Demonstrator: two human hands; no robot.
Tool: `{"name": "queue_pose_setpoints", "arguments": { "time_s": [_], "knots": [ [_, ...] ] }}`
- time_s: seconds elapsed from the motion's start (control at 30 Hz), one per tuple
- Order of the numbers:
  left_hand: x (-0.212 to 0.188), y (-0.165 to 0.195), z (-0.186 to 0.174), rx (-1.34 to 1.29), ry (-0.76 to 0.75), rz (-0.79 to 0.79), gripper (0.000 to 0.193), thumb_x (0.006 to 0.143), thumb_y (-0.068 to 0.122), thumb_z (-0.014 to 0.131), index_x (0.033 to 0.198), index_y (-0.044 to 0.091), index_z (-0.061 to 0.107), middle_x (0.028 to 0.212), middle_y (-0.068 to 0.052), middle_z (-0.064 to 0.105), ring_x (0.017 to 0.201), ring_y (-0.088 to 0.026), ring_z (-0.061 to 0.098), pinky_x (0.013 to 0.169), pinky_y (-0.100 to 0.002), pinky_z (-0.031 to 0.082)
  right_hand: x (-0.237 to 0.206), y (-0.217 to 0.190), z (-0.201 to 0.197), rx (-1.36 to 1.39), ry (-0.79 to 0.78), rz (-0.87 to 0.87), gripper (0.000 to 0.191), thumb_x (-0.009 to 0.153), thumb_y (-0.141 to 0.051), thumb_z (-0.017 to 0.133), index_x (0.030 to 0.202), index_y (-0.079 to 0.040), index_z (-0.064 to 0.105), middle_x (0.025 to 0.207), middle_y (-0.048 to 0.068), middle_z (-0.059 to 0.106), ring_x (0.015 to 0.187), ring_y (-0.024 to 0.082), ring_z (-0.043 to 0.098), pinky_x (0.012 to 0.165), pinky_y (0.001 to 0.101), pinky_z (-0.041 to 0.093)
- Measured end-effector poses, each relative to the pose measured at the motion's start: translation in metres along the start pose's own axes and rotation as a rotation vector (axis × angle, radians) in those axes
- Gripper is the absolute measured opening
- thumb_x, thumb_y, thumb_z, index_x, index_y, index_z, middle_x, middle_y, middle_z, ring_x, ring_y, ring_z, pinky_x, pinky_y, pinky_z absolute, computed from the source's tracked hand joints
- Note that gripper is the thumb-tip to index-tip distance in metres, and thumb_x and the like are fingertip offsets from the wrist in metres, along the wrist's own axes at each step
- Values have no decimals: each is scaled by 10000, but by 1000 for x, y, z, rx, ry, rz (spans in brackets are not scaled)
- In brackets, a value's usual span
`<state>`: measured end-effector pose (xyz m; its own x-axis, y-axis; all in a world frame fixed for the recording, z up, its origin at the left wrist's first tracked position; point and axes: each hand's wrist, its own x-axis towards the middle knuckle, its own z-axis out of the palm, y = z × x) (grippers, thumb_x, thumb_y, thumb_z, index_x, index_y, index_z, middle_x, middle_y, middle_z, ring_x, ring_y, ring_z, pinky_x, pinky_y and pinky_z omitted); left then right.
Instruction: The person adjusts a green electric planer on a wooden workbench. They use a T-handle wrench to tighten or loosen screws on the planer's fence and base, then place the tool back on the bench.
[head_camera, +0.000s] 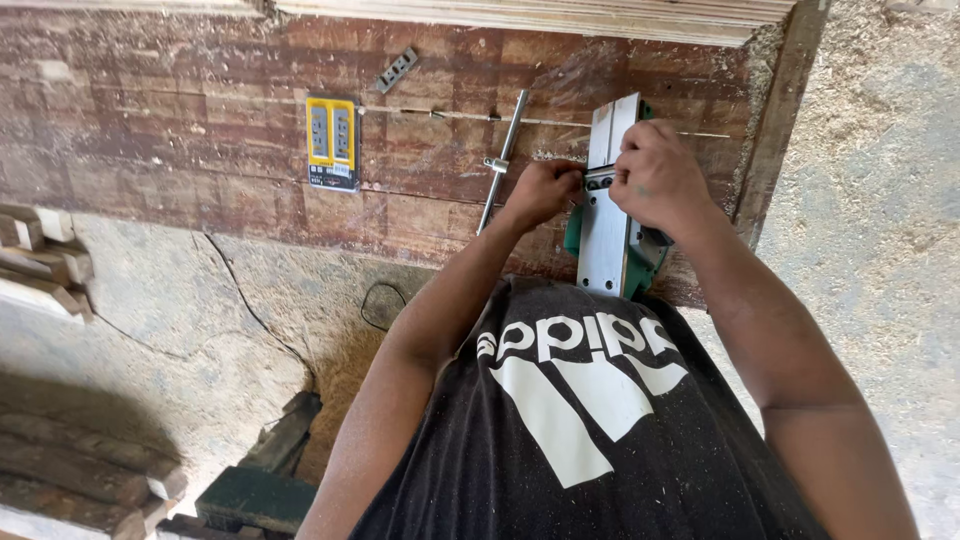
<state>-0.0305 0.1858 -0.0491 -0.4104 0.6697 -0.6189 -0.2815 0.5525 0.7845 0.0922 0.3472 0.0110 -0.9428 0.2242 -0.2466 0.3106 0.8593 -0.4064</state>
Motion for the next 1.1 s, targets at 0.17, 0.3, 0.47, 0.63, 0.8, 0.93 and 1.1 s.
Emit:
{"name": "queue_pose_setpoints", "arguments": {
  "time_s": [0.17, 0.3, 0.47, 0.63, 0.8, 0.93, 1.1],
  "knots": [
    [-3, -12, 13, -175, 105, -81, 271, 950, 100, 662, 1164, -46, 740, 914, -125, 784, 755, -144, 723, 662, -298, 594, -28, 3, 12, 104, 244, -72, 80, 879, -104, 740, 866, -44, 791, 1288, 166, 630, 1340, 373, 528, 1164, 451, 463],
    [-3, -11, 19, -301, 144, -155, 253, 945, 94, 673, 1133, -59, 743, 913, -105, 777, 745, -129, 708, 653, -266, 600, -41, -5, 18, 34, 378, -109, 90, 875, -90, 768, 936, -36, 805, 1314, 204, 622, 1385, 409, 509, 1209, 454, 455],
    [-6, -8, 18, -394, 150, -141, 241, 934, 104, 691, 1122, -35, 748, 843, -86, 740, 633, -98, 607, 519, -236, 474, -41, -7, 15, 37, 393, -88, 74, 883, -79, 772, 934, -34, 802, 1330, 206, 622, 1405, 407, 503, 1225, 452, 453],
    [-4, -9, 15, -164, 118, 12, 269, 919, 198, 734, 1096, 1, 779, 831, -63, 754, 663, -110, 635, 565, -263, 515, -42, -3, 15, 69, 375, -67, 46, 862, -65, 760, 866, -25, 781, 1306, 206, 634, 1391, 423, 511, 1198, 460, 458],
    [5, -8, 4, 250, 147, 299, 219, 955, 275, 724, 1017, 69, 763, 1000, -91, 720, 869, -180, 734, 764, -352, 598, -41, 1, 25, 168, 430, -16, 69, 960, -48, 720, 999, -13, 765, 1351, 193, 637, 1421, 421, 536, 1215, 457, 469],
    [7, -2, 8, 259, 111, 188, 208, 981, 293, 678, 1043, 98, 714, 1041, -96, 714, 913, -204, 730, 804, -370, 597, -38, 4, 28, 124, 425, -16, 72, 998, -77, 720, 1007, -9, 741, 1344, 159, 648, 1405, 382, 567, 1218, 447, 497],
    [-10, 0, 13, 523, 249, 356, 139, 951, 288, 694, 1014, 168, 723, 1045, -45, 710, 854, -249, 751, 752, -407, 595, -24, 8, 20, 64, 257, 64, 116, 912, -133, 760, 892, -19, 766, 1193, 145, 671, 1154, 343, 623, 973, 426, 560]
  ]
}}
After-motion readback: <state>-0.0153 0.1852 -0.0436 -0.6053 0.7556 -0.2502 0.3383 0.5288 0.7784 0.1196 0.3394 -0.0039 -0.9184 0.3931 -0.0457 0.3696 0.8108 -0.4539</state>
